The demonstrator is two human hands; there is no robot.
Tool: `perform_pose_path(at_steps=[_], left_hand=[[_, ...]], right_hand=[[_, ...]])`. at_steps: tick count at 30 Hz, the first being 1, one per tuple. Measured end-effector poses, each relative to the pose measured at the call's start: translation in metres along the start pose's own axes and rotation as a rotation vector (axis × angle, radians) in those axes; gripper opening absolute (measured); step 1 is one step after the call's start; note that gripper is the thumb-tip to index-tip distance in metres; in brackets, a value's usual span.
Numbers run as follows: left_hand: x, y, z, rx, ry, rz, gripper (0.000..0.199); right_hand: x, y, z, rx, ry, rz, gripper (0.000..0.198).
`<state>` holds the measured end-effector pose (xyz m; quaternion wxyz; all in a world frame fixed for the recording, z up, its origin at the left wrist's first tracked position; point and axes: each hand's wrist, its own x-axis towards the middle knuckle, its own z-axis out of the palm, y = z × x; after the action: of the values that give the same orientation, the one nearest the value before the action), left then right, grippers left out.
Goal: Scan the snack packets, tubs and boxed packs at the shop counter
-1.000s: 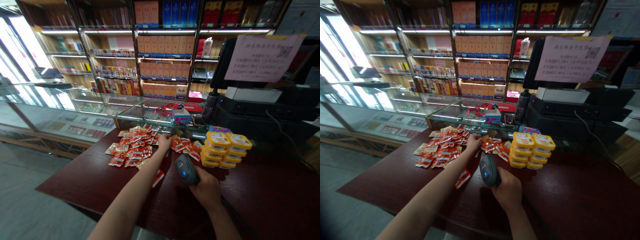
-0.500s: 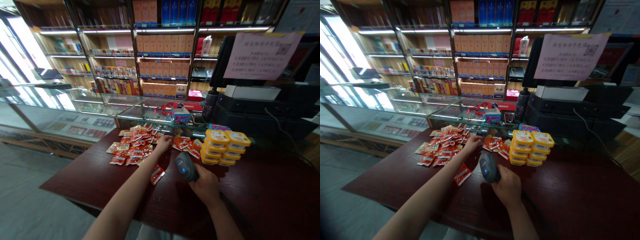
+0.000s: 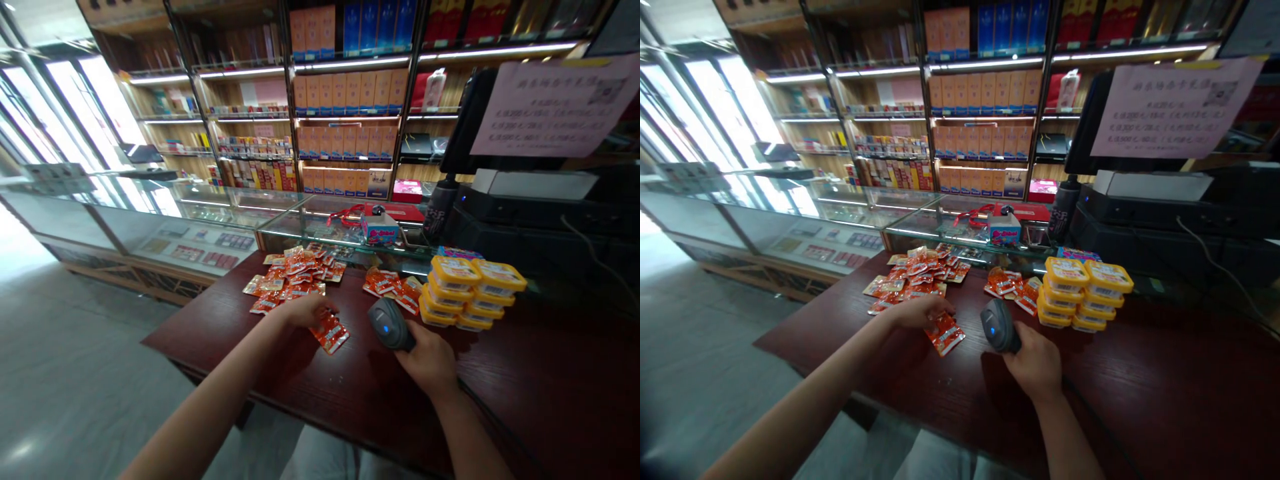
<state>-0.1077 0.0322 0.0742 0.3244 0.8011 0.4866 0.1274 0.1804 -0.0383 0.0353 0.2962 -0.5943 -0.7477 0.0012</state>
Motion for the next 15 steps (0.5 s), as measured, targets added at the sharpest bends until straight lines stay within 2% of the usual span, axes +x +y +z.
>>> perform_pose_path(at_steps=[2, 5, 8, 11, 15], left_hand=[[-0.003, 0.003, 0.007, 0.08, -0.008, 0.043, 0.057], [-0.003, 0.006, 0.013, 0.227, 0.046, 0.069, 0.054], [0.0, 0.006, 0.012, 0.222, 0.097, 0.01, 0.037], [0.009, 0.003, 0.009, -0.012, 0.232, -0.037, 0.019], [0.029, -0.001, 0.016, -0.578, 0.605, 0.098, 0.029]], right_hand=[[0.0, 0.0, 0.001, -0.007, 0.002, 0.002, 0.02], [0.0, 0.0, 0.001, -0.022, 0.009, 0.007, 0.022], [-0.001, -0.001, 0.001, -0.032, 0.01, 0.02, 0.024], [-0.001, -0.001, 0.0, -0.006, 0.001, 0.026, 0.023], [-0.001, -0.001, -0.001, 0.051, -0.022, 0.035, 0.024]])
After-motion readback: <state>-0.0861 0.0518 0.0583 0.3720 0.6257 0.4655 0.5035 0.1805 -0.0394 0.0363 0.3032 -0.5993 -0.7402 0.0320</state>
